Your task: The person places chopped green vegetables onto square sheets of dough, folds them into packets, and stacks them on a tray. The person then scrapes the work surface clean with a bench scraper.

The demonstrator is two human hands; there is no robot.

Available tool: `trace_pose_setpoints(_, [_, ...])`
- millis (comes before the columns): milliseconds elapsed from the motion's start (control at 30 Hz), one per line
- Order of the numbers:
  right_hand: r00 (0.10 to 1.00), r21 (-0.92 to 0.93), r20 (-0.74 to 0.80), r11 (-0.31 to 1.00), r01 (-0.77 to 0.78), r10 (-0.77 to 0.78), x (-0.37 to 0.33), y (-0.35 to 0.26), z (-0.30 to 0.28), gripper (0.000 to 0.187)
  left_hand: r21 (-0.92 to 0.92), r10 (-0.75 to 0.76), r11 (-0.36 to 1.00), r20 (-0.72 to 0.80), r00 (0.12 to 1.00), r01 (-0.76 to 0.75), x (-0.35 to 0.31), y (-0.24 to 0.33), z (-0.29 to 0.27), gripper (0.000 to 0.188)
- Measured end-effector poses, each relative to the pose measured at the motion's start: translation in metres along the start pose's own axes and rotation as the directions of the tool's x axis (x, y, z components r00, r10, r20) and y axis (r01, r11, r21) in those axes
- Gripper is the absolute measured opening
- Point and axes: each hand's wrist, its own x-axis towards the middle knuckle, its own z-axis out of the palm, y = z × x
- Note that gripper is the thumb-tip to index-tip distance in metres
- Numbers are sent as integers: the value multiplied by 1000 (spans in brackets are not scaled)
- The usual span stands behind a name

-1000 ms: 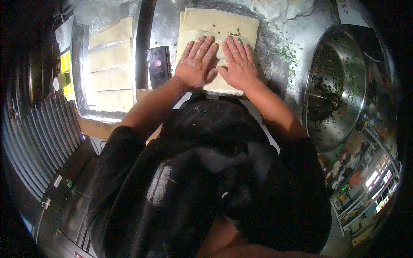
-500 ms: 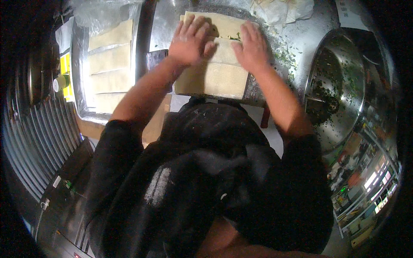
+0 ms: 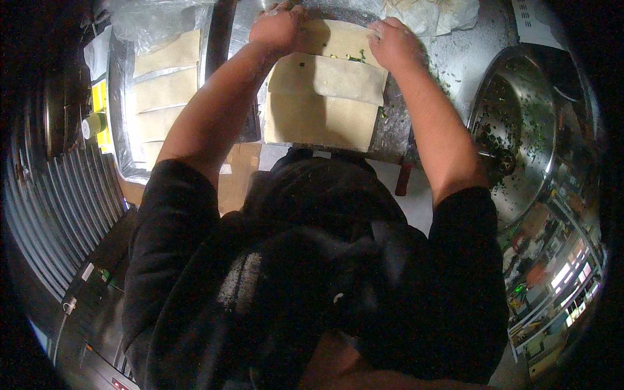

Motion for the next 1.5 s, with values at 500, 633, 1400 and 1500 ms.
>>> trace_pose_setpoints(500, [966,128,-114,961,247,-233,-142,-42,-11,12,-181,132,980,294,947,-80,-122,44,-78,33])
trace_pose_setpoints(633, [975,129,-117,970,205,-190,-140,-51,-9,26,-263,162,956,108,981,-129,-106,58,-64,63])
trace_pose_setpoints(1400, [993,60,13,991,118,-119,-130,-52,-7,68,-170,87,984,217,972,-50,-131,61,-52,73])
trace_pose_setpoints(1500, [967,159,192,967,-198,166,-104,-31,-19,68,-52,-90,992,330,940,114,-98,23,-42,64])
